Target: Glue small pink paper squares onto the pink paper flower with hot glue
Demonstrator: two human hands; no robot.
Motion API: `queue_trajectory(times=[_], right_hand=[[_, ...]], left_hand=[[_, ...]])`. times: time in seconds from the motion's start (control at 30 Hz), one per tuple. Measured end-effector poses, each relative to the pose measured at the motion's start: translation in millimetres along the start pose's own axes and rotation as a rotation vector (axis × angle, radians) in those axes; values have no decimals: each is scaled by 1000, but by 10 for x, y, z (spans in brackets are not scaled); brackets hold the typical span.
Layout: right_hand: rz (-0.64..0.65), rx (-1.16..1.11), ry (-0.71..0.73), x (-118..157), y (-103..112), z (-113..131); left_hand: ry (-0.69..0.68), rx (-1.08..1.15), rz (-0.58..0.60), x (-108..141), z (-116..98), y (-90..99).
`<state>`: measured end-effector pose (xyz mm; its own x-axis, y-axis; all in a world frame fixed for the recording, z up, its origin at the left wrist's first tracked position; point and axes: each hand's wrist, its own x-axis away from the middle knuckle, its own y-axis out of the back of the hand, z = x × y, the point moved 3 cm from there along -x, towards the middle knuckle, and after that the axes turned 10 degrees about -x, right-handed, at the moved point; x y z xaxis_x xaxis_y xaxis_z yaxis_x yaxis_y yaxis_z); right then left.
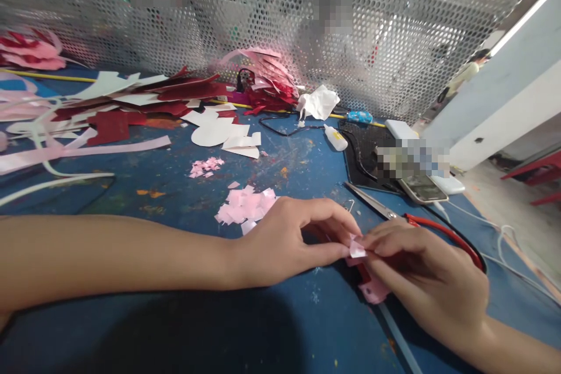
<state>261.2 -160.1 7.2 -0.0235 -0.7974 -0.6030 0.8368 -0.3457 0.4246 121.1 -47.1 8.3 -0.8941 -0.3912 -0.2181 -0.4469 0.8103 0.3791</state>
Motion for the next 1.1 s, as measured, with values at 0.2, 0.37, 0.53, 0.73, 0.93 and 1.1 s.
queue_trajectory(times=[0.2,0.37,0.53,0.73,0.93,1.1], right_hand=[[-35,-5,-33,43,-3,-34],[-51,1,-61,93,-4,-76],[-45,21,-58,89,-2,-67],[-41,19,-52,69,-8,-48],[-22,6,-59,79,-19,-60],[-1,51,-48,55,-31,-48]], left_hand=[[-90,-88,-20,22,-30,-6],[-127,-121,-33,27,-37,0],[-125,-107,-26,23,-38,7],[-100,-86,-33,25,-22,-1],[-78,-57,-24,27,-5,-21],[-113,-73,-18,20,3,-21]])
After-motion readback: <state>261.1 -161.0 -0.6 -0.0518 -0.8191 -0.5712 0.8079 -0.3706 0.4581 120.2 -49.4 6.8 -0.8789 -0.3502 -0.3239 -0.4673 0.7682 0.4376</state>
